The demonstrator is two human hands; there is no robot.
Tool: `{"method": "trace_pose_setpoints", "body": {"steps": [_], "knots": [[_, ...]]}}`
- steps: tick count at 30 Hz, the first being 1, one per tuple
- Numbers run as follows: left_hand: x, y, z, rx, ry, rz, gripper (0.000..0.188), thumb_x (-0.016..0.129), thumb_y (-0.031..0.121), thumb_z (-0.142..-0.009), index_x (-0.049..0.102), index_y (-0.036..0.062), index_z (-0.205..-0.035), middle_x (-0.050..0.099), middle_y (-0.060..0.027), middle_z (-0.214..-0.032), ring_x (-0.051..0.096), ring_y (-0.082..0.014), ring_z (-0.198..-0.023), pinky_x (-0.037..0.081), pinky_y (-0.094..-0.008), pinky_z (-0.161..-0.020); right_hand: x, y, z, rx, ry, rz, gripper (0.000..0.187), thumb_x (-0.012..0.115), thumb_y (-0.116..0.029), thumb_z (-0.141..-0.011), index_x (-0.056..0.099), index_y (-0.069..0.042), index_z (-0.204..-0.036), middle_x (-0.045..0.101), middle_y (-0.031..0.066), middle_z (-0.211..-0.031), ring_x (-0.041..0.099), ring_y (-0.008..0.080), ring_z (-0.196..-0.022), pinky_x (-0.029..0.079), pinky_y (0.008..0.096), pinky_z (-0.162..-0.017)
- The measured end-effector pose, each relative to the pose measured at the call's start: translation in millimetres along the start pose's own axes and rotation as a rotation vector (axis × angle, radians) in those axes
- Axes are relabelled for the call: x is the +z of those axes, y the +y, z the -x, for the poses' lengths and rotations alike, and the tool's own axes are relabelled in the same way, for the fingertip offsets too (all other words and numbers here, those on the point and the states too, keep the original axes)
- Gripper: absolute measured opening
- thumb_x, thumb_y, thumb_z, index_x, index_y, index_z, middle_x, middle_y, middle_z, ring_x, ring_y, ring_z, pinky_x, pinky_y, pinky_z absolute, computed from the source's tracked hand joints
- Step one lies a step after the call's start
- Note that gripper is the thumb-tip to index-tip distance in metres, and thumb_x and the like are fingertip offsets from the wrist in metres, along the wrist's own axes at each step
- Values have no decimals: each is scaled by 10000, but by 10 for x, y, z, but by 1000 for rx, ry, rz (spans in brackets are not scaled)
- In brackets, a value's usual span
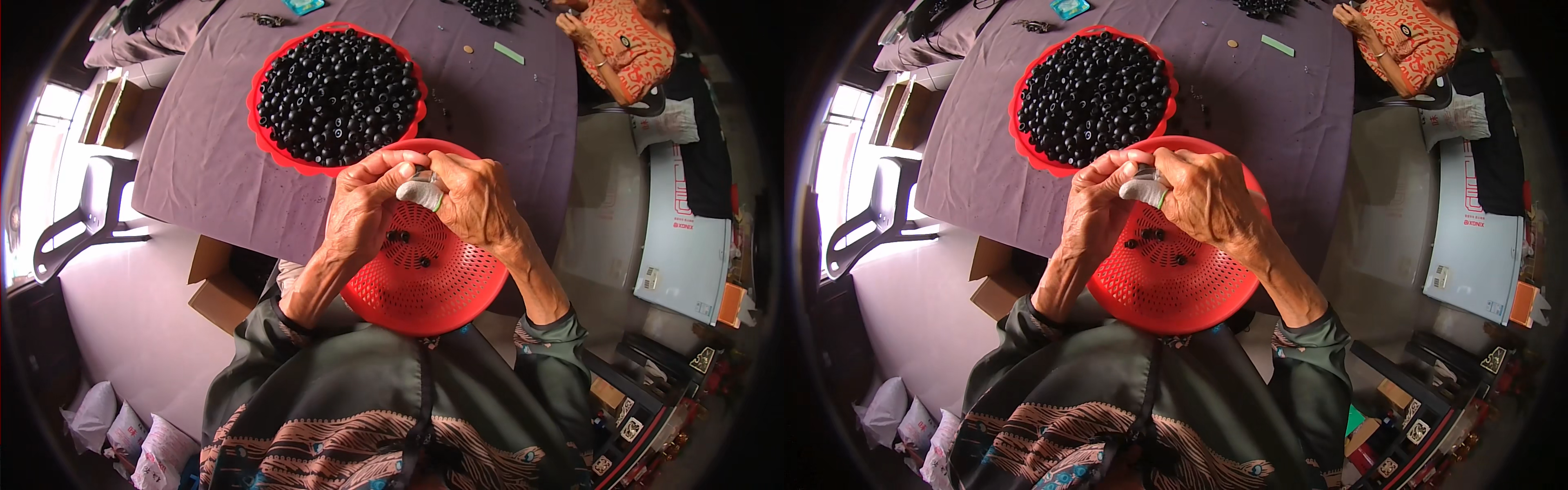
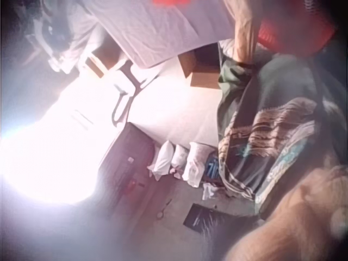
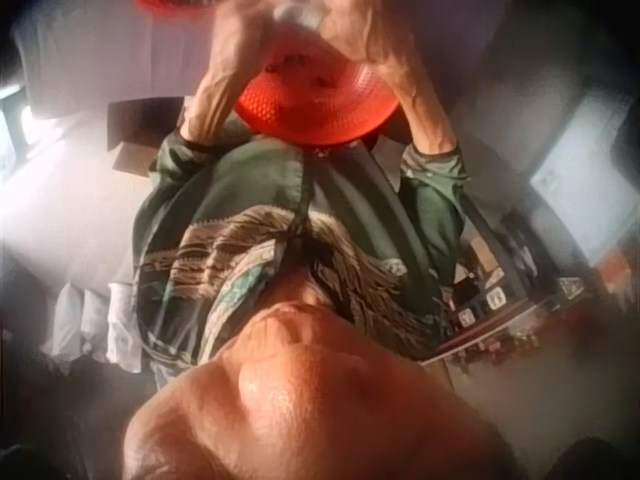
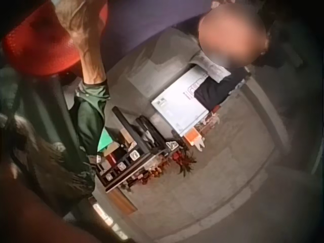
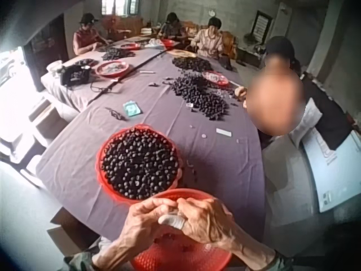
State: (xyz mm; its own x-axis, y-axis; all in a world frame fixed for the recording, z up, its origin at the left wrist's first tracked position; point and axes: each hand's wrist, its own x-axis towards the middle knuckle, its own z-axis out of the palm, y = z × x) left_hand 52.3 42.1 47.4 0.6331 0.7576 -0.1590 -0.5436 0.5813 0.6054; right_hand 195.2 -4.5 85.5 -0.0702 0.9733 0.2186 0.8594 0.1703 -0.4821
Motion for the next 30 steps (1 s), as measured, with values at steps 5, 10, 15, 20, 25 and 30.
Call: {"method": "trace_pose_setpoints", "body": {"steps": [5, 10, 15, 20, 25, 30], "knots": [[-14, 7, -40, -119, -53, 223, 190, 520, 109, -880, 573, -21, -1007, 599, -67, -872, 574, -140, -771, 489, -292, -718, -141, -8, -54, -34, 85, -184, 477, 573, -478, -802, 501, -12, -734, 541, 104, -565, 571, 219, -495, 433, 330, -460], [-98, -24, -47, -143, -116, 366, 199, 505, 111, -888, 556, -16, -1032, 587, -69, -855, 571, -139, -720, 500, -289, -689, -185, -55, -34, 154, -68, -550, 220, 576, -229, -855, 565, -9, -862, 653, 100, -739, 660, 198, -697, 516, 292, -586], [-74, 0, -27, -156, -108, 322, 200, 499, 103, -890, 556, -18, -1039, 590, -71, -893, 572, -138, -740, 499, -268, -681, -123, -40, -50, 135, -23, -497, 284, 598, -288, -835, 575, -13, -897, 641, 104, -726, 645, 213, -648, 509, 307, -576], [23, 43, 12, -145, -12, 247, 197, 507, 106, -888, 562, -14, -1034, 598, -72, -931, 571, -134, -789, 494, -275, -712, -150, -78, -101, 63, -75, -89, 459, 629, -463, -746, 580, -31, -894, 613, 101, -670, 619, 260, -599, 490, 343, -528], [-7, 45, 10, -148, 0, 219, 192, 512, 109, -887, 569, -9, -1027, 602, -66, -943, 569, -136, -825, 481, -276, -743, -100, -97, -128, 52, 7, -133, 557, 610, -572, -685, 512, -31, -773, 507, 117, -550, 542, 291, -496, 420, 360, -470], [-12, 51, 13, -119, -17, 199, 187, 513, 107, -887, 576, -10, -1019, 602, -66, -942, 568, -134, -822, 476, -269, -736, -79, -98, -138, 38, 13, -100, 525, 609, -545, -711, 518, -32, -772, 506, 112, -544, 537, 281, -486, 421, 355, -461]]}}
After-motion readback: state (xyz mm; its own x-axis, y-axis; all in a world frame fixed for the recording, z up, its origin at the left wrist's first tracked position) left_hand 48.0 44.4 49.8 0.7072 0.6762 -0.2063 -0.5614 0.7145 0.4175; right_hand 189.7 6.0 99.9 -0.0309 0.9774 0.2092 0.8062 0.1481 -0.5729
